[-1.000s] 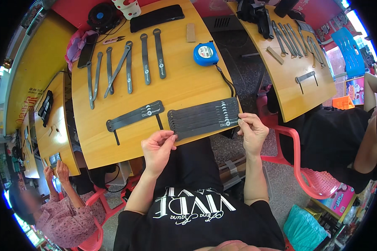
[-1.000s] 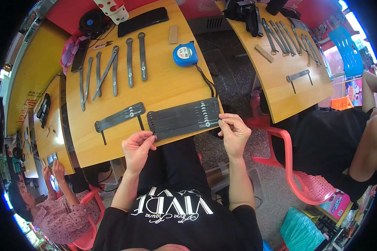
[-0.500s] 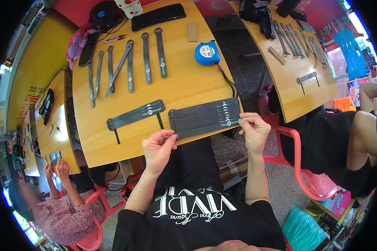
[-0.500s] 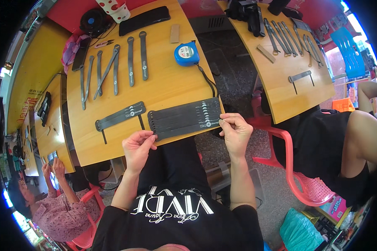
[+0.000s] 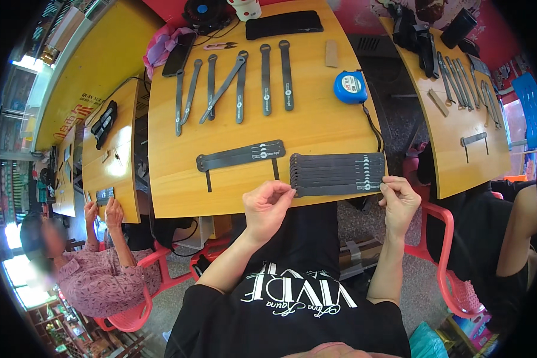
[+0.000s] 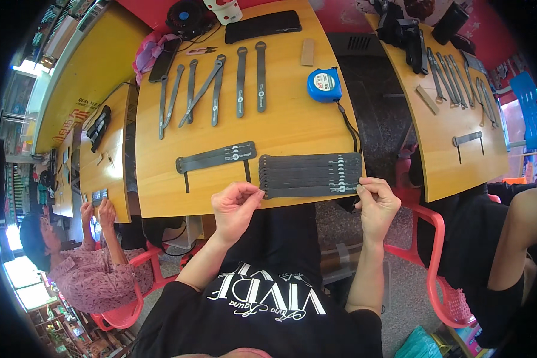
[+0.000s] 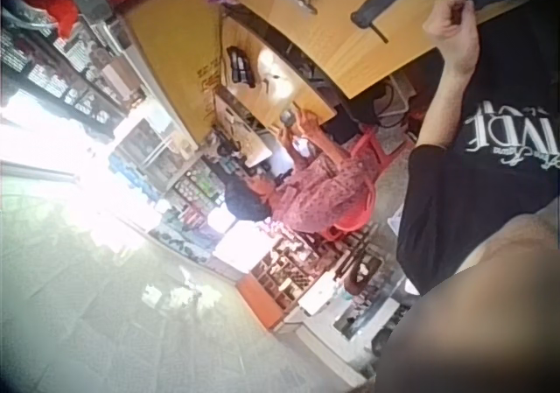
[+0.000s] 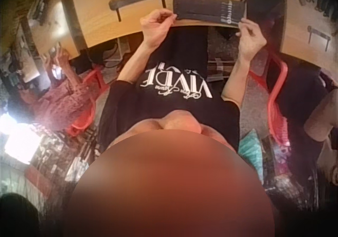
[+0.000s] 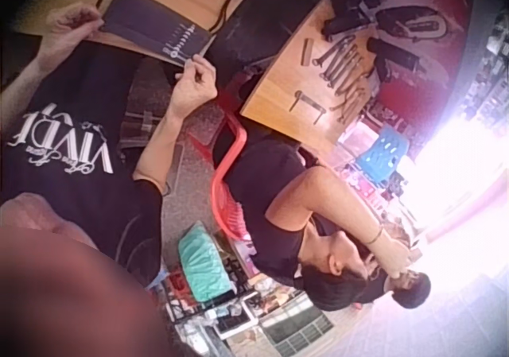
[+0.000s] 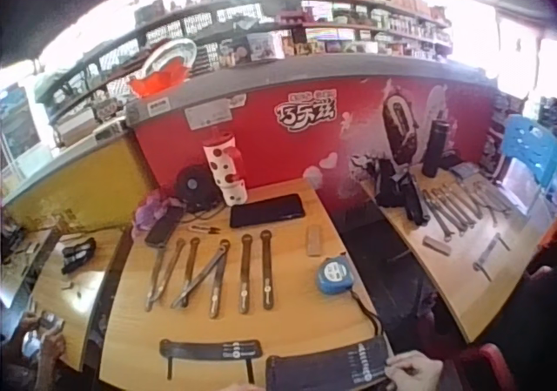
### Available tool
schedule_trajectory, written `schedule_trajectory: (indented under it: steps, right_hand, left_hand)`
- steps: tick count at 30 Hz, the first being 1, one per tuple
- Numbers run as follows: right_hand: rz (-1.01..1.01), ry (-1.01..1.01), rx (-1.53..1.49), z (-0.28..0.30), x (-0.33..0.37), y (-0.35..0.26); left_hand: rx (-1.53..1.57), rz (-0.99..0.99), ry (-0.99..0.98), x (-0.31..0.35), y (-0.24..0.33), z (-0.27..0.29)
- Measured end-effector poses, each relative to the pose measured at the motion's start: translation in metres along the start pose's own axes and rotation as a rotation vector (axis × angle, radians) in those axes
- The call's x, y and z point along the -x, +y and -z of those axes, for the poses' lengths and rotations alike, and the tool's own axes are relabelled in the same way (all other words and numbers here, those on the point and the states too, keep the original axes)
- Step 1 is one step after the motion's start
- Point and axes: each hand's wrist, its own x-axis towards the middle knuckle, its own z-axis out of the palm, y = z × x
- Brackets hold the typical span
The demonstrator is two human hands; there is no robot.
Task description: Measuring and inspecting multiple black leather straps with metallic hardware using a measuring tape.
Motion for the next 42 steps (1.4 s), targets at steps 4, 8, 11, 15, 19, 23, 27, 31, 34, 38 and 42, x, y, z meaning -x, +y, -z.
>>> schedule_trajectory:
  steps: [4,8,11,15,19,23,27,31,34,38,42]
  right_hand:
    - [0.009,0.011,0.002,-0.002,-0.001,0.001]
    - [0.004,0.026,0.000,-0.005,-0.003,0.002]
    - [0.003,0.030,-0.008,-0.008,-0.003,0.003]
    - [-0.004,0.035,-0.004,-0.011,-0.003,0.002]
    - [-0.023,0.042,-0.004,-0.013,-0.004,0.000]
    - [-0.034,0.045,0.009,-0.014,-0.006,-0.001]
    - [-0.044,0.020,0.041,-0.010,-0.009,-0.008]
    - [-0.050,0.077,0.129,0.013,-0.009,-0.024]
    - [-0.043,0.115,0.187,0.034,-0.009,-0.033]
    - [-0.008,0.126,0.228,0.050,-0.006,-0.036]
    - [-0.004,0.141,0.263,0.057,-0.004,-0.039]
  left_hand:
    - [0.009,-0.006,0.009,-0.001,0.000,0.000]
    - [-0.011,-0.006,0.024,-0.002,0.000,0.001]
    - [0.006,-0.009,0.016,-0.002,0.001,0.003]
    - [0.010,-0.014,0.027,-0.003,0.002,0.004]
    - [-0.002,-0.020,0.032,-0.003,0.003,0.004]
    - [0.014,-0.012,0.029,-0.003,0.003,0.006]
    - [0.006,-0.016,0.044,-0.005,0.003,0.003]
    - [0.061,-0.005,-0.009,-0.008,-0.004,-0.019]
    - [0.129,-0.008,-0.035,-0.009,-0.010,-0.038]
    - [0.046,-0.181,-0.051,-0.011,-0.014,-0.053]
    - [0.007,-0.222,-0.053,-0.012,-0.016,-0.059]
